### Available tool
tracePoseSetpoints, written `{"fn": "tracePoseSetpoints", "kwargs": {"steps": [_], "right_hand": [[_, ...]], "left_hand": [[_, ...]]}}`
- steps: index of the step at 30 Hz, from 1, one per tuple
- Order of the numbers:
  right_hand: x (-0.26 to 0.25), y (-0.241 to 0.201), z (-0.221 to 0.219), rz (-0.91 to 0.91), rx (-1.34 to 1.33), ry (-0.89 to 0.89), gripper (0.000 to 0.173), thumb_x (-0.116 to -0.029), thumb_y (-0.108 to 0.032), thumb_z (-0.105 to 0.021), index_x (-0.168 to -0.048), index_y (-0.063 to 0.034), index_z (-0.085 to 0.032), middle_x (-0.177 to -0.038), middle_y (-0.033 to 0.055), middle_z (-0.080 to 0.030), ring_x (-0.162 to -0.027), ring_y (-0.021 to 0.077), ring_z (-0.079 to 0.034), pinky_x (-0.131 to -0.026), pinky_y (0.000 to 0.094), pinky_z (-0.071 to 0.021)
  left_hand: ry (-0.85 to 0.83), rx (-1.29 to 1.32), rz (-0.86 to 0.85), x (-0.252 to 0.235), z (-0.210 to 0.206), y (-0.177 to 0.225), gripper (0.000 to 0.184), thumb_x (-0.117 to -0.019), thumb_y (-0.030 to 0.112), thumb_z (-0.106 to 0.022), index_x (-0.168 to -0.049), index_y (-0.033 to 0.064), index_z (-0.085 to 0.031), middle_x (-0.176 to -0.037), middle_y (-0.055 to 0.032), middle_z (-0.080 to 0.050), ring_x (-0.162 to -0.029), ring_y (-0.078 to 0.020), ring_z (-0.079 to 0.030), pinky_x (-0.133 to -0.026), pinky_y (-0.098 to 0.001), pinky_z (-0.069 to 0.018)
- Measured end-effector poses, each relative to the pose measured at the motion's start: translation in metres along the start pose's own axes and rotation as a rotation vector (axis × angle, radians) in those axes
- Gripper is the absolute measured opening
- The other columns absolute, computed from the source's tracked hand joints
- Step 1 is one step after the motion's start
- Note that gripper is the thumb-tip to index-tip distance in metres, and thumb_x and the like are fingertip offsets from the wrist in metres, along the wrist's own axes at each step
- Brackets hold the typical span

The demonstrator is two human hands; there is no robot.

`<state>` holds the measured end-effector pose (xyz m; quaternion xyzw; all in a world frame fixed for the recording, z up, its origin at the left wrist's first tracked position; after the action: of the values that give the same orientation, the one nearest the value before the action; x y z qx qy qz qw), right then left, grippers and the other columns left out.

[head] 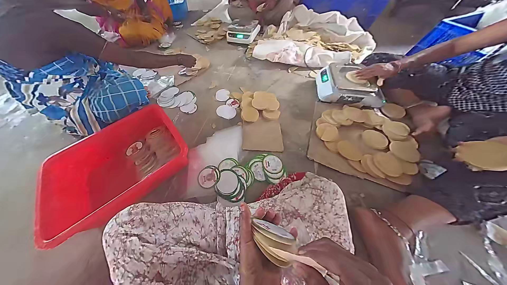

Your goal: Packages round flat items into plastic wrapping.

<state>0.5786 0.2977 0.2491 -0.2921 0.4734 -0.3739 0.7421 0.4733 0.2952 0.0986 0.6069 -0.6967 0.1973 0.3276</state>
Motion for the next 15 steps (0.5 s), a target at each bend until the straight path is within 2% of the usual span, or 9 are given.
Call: {"fn": "tracePoseSetpoints", "kwargs": {"steps": [6, 9, 11, 15], "right_hand": [[-0.0008, 0.0024, 0.0104, 0.031, 0.088, 0.025, 0.011, -0.0988, -0.019, -0.069, -0.099, -0.0081, -0.069, -0.094, 0.0012, -0.073, -0.096, 0.0043, -0.068, -0.088, 0.0177, -0.055], [0.0008, 0.0008, 0.0075, 0.06, 0.086, 0.007, 0.01, -0.0988, -0.018, -0.068, -0.1, -0.008, -0.068, -0.094, 0.0014, -0.073, -0.096, 0.005, -0.068, -0.088, 0.0175, -0.0547], [0.0043, -0.0019, 0.0052, 0.1, 0.074, 0.011, 0.009, -0.0993, -0.018, -0.067, -0.1, -0.0082, -0.068, -0.094, 0.0017, -0.073, -0.095, 0.0061, -0.069, -0.089, 0.0186, -0.055], [0.0086, -0.0063, 0.003, 0.155, 0.012, -0.011, 0.009, -0.0987, -0.016, -0.068, -0.101, -0.0072, -0.068, -0.095, 0.0039, -0.073, -0.095, 0.0089, -0.07, -0.09, 0.0218, -0.0554]], "left_hand": [[0.039, 0.02, -0.015, 0.0033, 0.0028, 0.0016, 0.052, -0.1045, 0.056, -0.043, -0.094, 0.0115, -0.067, -0.084, -0.0069, -0.073, -0.083, -0.0258, -0.075, -0.079, -0.0496, -0.0619], [0.032, -0.004, 0.007, 0.0051, -0.0014, 0.0006, 0.055, -0.1043, 0.059, -0.04, -0.11, 0.0075, -0.058, -0.092, -0.0127, -0.072, -0.085, -0.0287, -0.074, -0.077, -0.0487, -0.062], [0.014, -0.018, 0.002, 0.0049, -0.0036, 0.0012, 0.056, -0.1045, 0.058, -0.04, -0.109, 0.0055, -0.06, -0.092, -0.016, -0.072, -0.084, -0.0304, -0.073, -0.075, -0.0489, -0.0618], [0.004, -0.013, -0.007, 0.0052, -0.0053, 0.0026, 0.046, -0.1069, 0.049, -0.042, -0.107, 0.0062, -0.06, -0.091, -0.0157, -0.071, -0.083, -0.0299, -0.073, -0.075, -0.0495, -0.062]]}}
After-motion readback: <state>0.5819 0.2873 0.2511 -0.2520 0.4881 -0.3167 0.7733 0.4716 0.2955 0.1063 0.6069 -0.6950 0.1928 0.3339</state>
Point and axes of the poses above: each hand's wrist, its own x-axis away from the middle knuckle, its own z-axis out of the back of the hand, y = z × x, the point moved 10 cm from there along -x, towards the middle knuckle
